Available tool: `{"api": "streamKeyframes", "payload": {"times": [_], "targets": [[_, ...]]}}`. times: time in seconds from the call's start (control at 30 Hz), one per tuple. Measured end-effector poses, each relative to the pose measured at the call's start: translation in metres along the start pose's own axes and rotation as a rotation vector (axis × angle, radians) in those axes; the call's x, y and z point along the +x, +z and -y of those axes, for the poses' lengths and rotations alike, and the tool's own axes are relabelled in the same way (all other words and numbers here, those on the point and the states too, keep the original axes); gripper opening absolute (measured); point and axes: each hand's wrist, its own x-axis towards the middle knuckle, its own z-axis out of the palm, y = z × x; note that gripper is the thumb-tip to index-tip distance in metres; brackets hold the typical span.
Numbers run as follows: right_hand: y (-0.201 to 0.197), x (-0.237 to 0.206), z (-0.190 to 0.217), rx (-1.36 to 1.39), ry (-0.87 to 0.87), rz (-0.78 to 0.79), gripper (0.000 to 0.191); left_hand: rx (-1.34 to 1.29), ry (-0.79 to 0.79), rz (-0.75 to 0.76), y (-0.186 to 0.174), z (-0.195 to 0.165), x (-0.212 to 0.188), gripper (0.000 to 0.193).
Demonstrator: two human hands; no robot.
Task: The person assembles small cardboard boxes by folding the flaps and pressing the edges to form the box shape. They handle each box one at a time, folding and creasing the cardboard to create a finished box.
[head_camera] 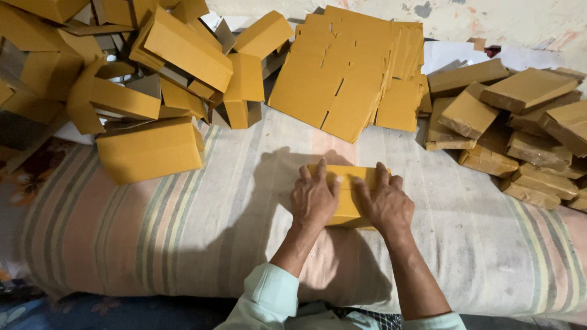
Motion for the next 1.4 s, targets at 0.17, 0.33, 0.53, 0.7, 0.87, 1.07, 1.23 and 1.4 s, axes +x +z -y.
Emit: {"api": "streamKeyframes", "payload": {"times": [0.17,0.33,0.53,0.7,0.87,1.07,1.23,1.4], "targets": [[-0.002,0.0,0.001,0.02,0.026,0.017,0.061,-0.029,-0.001,0.006,-0.001,-0.001,0.0,0.064],[-0.001,-0.003,0.0,-0.026,0.005,0.061,0.081,0.005,-0.018,0.064,-0.004,-0.002,0.0,0.071],[0.0,-0.001,0.0,0.081,0.024,-0.032,0.064,-0.032,-0.02,-0.011,-0.003,-0.002,-0.002,0.056],[-0.002,-0.001,0.003,-0.016,0.043,0.036,0.078,0.058,0.042,-0.043,-0.003,-0.002,-0.003,0.075],[-0.002,-0.004,0.003,0.028,0.04,-0.02,0.067,-0.048,-0.016,-0.008,-0.006,-0.004,-0.003,0.055],[0.0,-0.001,0.001,0.036,0.043,0.015,0.062,-0.032,0.001,-0.037,-0.001,-0.001,-0.004,0.06],[0.001,0.001,0.003,0.077,-0.016,-0.096,0.072,-0.017,0.009,-0.061,-0.002,-0.004,0.001,0.06],[0.001,0.01,0.019,-0.067,0.005,-0.067,0.079,0.006,-0.033,0.066,-0.005,-0.014,0.006,0.06]]}}
